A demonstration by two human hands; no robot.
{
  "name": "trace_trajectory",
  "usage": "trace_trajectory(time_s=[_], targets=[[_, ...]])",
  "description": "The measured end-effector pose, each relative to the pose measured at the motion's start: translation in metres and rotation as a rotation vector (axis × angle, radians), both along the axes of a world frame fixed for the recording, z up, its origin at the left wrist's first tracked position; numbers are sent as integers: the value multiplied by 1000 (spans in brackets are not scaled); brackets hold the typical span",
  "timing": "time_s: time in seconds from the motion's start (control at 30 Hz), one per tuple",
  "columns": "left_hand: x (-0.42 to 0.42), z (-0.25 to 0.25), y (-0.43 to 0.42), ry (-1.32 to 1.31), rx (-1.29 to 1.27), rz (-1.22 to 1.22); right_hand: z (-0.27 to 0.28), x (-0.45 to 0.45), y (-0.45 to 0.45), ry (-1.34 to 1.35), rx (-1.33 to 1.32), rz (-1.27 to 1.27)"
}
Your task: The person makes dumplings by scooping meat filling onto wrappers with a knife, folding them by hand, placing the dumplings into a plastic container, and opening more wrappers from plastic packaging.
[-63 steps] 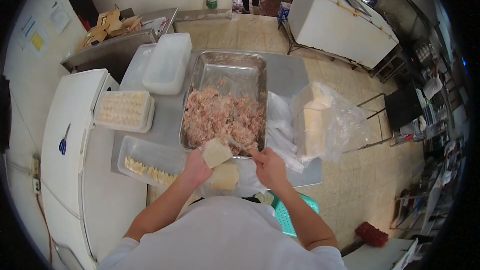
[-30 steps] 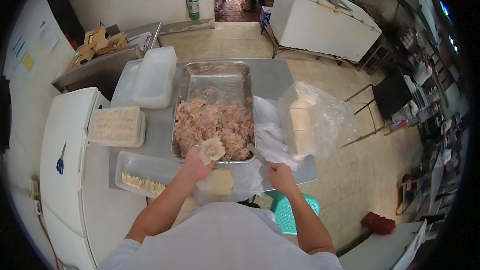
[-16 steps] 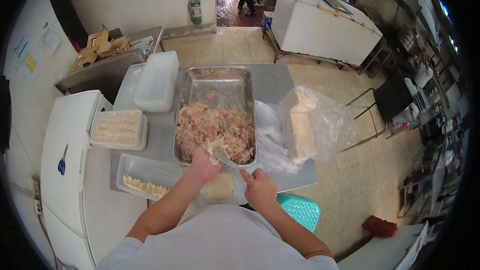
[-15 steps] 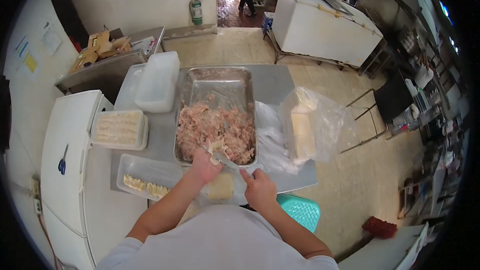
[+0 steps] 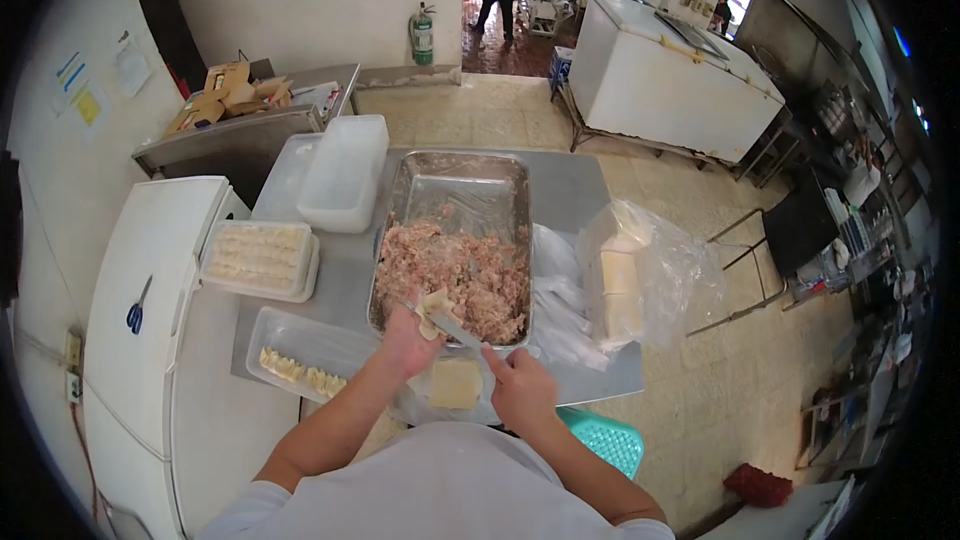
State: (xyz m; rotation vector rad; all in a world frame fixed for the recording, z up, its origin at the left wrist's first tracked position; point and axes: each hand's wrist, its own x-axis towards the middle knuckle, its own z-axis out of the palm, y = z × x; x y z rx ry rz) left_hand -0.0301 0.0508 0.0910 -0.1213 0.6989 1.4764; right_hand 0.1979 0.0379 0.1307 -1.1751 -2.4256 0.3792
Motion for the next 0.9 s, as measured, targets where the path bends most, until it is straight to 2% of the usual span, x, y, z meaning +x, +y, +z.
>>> trace_trajectory(time_s=[0.07,0.17,0.2,0.27,0.3,0.37,0.4,0.5,0.6,0.7,0.87,0.9], targets=[[4,11,-3,43,-5,-13,-9,-9,3,-39,2,10],[1,30,-7,-4,-13,-20,-16,-7,4,57,-181,11],[-2,34,-8,-39,-20,-22,-23,-5,6,167,-356,0],[-26,29,-20,173,148,-253,-36,2,13,385,-708,-21],[-36,28,-25,282,231,-367,-31,3,14,394,-753,-12],[-45,28,-31,762,223,-583,-17,3,13,413,-848,4],[-45,33,-34,1001,213,-688,-11,3,12,352,-772,50],[-38,50,-36,1185,127,-714,7,2,11,187,-543,162],[-42,37,-39,1476,348,-577,30,1,13,55,-340,239],[-40,57,-53,1661,384,-550,55,9,25,-46,-254,305],[-40,41,-73,1535,257,-388,70,27,41,48,-403,242],[-36,36,-76,1485,240,-342,61,21,36,116,-543,179]])
